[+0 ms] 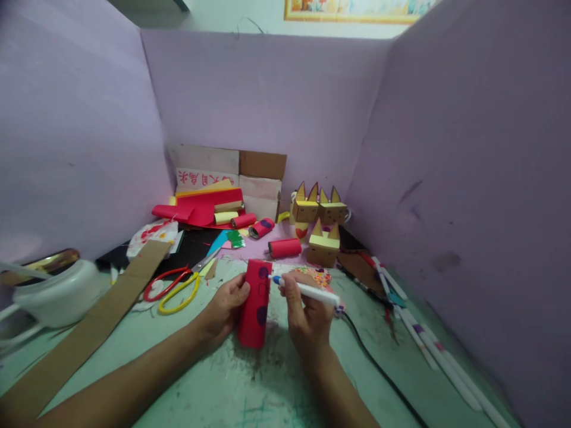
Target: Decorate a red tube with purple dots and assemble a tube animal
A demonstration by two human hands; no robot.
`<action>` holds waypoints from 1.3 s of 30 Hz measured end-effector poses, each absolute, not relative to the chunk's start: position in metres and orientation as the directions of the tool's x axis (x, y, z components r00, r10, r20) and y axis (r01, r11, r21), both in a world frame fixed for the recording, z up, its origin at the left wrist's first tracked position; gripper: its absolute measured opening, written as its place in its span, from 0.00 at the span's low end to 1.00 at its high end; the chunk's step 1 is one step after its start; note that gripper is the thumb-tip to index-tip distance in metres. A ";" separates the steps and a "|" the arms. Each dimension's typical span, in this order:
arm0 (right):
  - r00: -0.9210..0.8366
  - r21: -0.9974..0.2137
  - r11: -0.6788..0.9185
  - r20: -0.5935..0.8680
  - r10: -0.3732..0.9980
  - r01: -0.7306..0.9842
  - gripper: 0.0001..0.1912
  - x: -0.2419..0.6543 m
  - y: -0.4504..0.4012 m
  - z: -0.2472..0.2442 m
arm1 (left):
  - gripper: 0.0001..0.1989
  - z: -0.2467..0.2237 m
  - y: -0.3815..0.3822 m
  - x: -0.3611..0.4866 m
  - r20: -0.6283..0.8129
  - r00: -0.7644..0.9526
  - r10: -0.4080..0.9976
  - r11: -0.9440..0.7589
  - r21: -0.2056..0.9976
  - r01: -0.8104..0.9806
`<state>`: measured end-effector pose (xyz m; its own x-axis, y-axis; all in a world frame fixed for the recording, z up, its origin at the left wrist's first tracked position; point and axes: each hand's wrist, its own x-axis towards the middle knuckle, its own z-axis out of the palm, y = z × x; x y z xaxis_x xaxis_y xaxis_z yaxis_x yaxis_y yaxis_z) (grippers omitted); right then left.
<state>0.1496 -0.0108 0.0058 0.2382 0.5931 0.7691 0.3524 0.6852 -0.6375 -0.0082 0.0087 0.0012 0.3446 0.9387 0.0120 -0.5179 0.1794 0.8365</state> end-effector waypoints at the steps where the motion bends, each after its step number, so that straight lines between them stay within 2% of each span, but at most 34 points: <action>1: 0.235 -0.635 0.690 0.771 0.592 0.348 0.11 0.149 -0.011 0.006 | 0.27 0.001 0.009 -0.008 0.017 0.347 0.938 0.178 0.834 -0.522; 17: 0.234 -0.610 0.699 0.791 0.565 0.373 0.07 0.150 -0.008 0.004 | 0.25 -0.002 0.010 -0.009 0.011 0.343 0.939 0.180 0.836 -0.519; 29: 0.204 -0.602 0.703 0.795 0.571 0.379 0.11 0.148 -0.012 0.008 | 0.25 0.000 0.009 -0.009 0.014 0.355 0.935 0.185 0.834 -0.520; 39: 0.222 -0.596 0.718 0.802 0.555 0.360 0.06 0.150 -0.009 0.003 | 0.26 -0.001 0.010 -0.009 0.024 0.351 0.936 0.172 0.839 -0.516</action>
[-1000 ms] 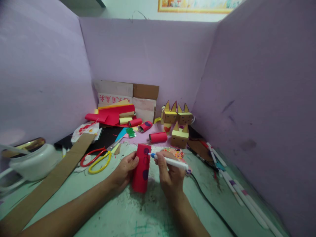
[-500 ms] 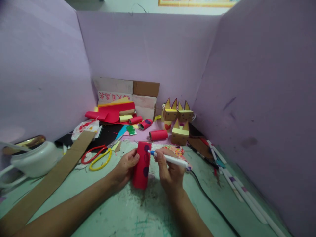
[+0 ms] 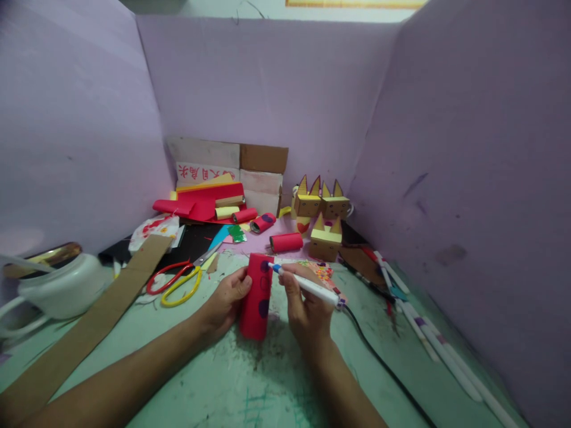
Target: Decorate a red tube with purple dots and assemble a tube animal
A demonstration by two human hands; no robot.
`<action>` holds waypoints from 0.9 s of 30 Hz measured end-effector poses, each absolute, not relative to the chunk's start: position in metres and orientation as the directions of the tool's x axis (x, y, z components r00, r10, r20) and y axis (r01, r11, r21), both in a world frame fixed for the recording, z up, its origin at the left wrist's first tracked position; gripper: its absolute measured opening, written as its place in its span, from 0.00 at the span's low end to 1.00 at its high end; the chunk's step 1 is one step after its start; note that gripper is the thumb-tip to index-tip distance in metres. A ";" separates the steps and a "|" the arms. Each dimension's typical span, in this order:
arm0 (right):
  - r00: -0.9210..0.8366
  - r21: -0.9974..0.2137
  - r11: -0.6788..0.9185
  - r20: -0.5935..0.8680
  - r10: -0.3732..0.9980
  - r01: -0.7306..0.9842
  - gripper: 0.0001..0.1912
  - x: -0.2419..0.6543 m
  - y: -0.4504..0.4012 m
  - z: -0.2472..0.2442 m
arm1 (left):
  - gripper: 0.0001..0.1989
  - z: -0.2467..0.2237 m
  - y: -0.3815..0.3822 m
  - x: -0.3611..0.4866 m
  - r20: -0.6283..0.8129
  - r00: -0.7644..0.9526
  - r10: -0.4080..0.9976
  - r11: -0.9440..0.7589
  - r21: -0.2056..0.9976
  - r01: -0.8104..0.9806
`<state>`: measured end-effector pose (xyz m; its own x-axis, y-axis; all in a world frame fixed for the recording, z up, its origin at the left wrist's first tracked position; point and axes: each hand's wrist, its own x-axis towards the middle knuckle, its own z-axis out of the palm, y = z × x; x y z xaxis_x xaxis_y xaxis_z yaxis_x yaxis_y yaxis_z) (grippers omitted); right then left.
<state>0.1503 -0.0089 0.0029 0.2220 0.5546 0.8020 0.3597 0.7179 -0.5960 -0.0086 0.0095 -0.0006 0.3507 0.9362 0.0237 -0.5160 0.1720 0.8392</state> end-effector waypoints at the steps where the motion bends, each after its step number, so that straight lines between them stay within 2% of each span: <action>1: 0.219 -0.594 0.720 0.804 0.553 0.360 0.06 0.150 -0.009 0.003 | 0.27 0.000 0.010 -0.009 0.021 0.351 0.936 0.174 0.840 -0.515; 8: 0.228 -0.619 0.703 0.784 0.578 0.349 0.09 0.149 -0.012 0.007 | 0.28 0.004 0.008 -0.008 0.012 0.350 0.937 0.183 0.835 -0.519; 19: 0.265 -0.628 0.704 0.778 0.569 0.331 0.06 0.150 -0.010 0.002 | 0.29 0.000 0.010 -0.009 -0.002 0.350 0.937 0.195 0.833 -0.518; 27: 0.238 -0.639 0.691 0.768 0.594 0.337 0.10 0.151 -0.011 0.006 | 0.28 0.004 0.008 -0.008 -0.004 0.345 0.939 0.200 0.820 -0.537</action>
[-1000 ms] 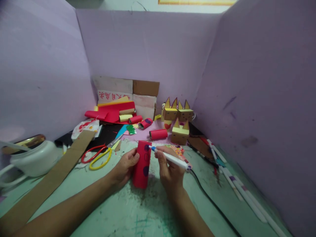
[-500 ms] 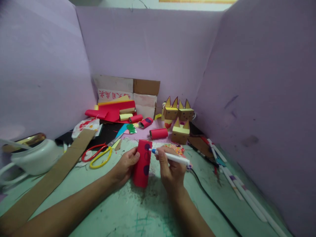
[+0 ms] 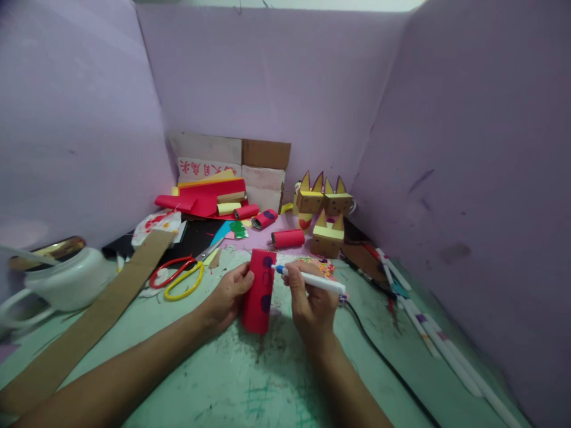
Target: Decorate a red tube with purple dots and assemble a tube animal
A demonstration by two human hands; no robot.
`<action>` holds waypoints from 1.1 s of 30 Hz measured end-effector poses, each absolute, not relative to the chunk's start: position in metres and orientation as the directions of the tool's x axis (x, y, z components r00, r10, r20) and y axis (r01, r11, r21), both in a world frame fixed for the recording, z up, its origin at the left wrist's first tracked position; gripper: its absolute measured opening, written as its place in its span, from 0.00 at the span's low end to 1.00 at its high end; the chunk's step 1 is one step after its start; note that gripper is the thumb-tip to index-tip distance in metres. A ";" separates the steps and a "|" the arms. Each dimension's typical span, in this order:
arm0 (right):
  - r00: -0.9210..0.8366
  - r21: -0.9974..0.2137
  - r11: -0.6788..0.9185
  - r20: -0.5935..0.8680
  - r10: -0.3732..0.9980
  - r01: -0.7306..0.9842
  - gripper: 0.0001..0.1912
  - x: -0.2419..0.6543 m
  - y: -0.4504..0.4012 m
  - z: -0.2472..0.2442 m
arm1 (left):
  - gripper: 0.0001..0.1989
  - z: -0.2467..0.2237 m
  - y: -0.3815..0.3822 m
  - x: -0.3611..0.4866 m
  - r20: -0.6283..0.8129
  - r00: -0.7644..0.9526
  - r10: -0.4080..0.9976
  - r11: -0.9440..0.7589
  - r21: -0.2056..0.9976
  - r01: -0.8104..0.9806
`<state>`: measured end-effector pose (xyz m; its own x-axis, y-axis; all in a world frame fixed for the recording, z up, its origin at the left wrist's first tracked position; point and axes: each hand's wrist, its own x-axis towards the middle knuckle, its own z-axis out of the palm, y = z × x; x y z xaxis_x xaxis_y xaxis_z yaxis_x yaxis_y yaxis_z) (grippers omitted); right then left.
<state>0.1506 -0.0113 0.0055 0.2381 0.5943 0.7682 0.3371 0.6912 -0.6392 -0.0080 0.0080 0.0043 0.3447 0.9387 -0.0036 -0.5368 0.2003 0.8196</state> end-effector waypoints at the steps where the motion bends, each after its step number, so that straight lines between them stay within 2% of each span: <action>1: 0.235 -0.637 0.692 0.770 0.593 0.340 0.10 0.151 -0.012 0.005 | 0.28 0.005 0.008 -0.008 -0.007 0.342 0.940 0.202 0.819 -0.537; 17: 0.164 -0.573 0.731 0.815 0.556 0.370 0.10 0.147 -0.012 0.007 | 0.30 0.006 0.007 -0.008 -0.001 0.316 0.949 0.171 0.843 -0.510; 28: 0.259 -0.637 0.684 0.770 0.582 0.355 0.11 0.150 -0.013 0.006 | 0.28 0.004 0.007 -0.009 0.010 0.330 0.944 0.170 0.841 -0.513; 33: 0.242 -0.619 0.697 0.785 0.571 0.363 0.10 0.148 -0.013 0.006 | 0.27 0.002 0.007 -0.009 0.016 0.326 0.945 0.160 0.848 -0.505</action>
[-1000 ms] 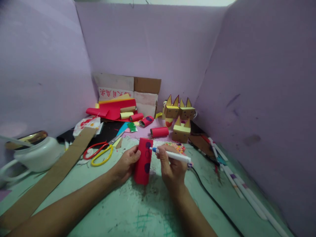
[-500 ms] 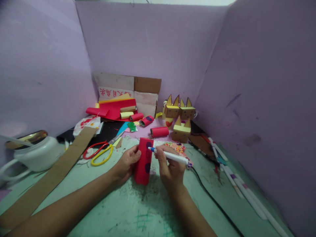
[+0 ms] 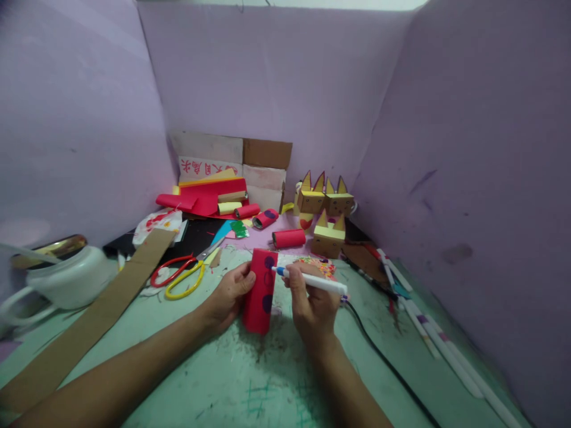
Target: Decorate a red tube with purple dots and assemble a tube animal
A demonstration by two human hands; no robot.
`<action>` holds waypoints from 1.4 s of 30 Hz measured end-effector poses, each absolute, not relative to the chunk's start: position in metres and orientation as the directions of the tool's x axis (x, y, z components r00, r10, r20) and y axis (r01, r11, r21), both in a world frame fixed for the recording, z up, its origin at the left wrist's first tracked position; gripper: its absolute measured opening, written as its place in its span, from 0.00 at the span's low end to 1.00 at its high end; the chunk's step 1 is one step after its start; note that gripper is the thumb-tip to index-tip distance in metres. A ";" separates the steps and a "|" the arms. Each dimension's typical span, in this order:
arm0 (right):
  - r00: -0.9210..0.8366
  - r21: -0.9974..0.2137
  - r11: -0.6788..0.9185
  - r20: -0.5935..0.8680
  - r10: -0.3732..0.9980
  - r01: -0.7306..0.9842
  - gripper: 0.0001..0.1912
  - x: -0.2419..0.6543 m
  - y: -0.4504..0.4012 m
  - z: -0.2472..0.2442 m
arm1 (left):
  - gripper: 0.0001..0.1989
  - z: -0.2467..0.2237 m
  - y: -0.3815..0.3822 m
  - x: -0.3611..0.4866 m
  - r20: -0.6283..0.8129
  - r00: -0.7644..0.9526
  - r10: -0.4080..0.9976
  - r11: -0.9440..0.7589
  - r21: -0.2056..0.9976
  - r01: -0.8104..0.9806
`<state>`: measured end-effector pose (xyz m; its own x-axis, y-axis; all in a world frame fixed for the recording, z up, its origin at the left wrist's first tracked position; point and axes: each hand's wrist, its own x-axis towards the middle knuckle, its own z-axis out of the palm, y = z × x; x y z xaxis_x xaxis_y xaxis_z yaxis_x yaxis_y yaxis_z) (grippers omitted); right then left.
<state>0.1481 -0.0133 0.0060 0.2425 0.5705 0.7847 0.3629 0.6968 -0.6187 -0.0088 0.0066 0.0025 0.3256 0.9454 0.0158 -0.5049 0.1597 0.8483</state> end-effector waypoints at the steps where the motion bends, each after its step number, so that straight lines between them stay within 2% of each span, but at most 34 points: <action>1: 0.235 -0.613 0.699 0.789 0.568 0.367 0.10 0.148 -0.013 0.006 | 0.27 0.002 0.007 -0.009 0.021 0.327 0.945 0.156 0.849 -0.506; 21: 0.230 -0.551 0.728 0.834 0.502 0.408 0.06 0.150 -0.010 0.006 | 0.28 0.004 0.006 -0.009 0.035 0.348 0.937 0.150 0.858 -0.491; 42: 0.191 -0.555 0.714 0.827 0.529 0.427 0.08 0.148 -0.012 0.007 | 0.28 0.004 0.006 -0.009 0.049 0.323 0.945 0.121 0.865 -0.486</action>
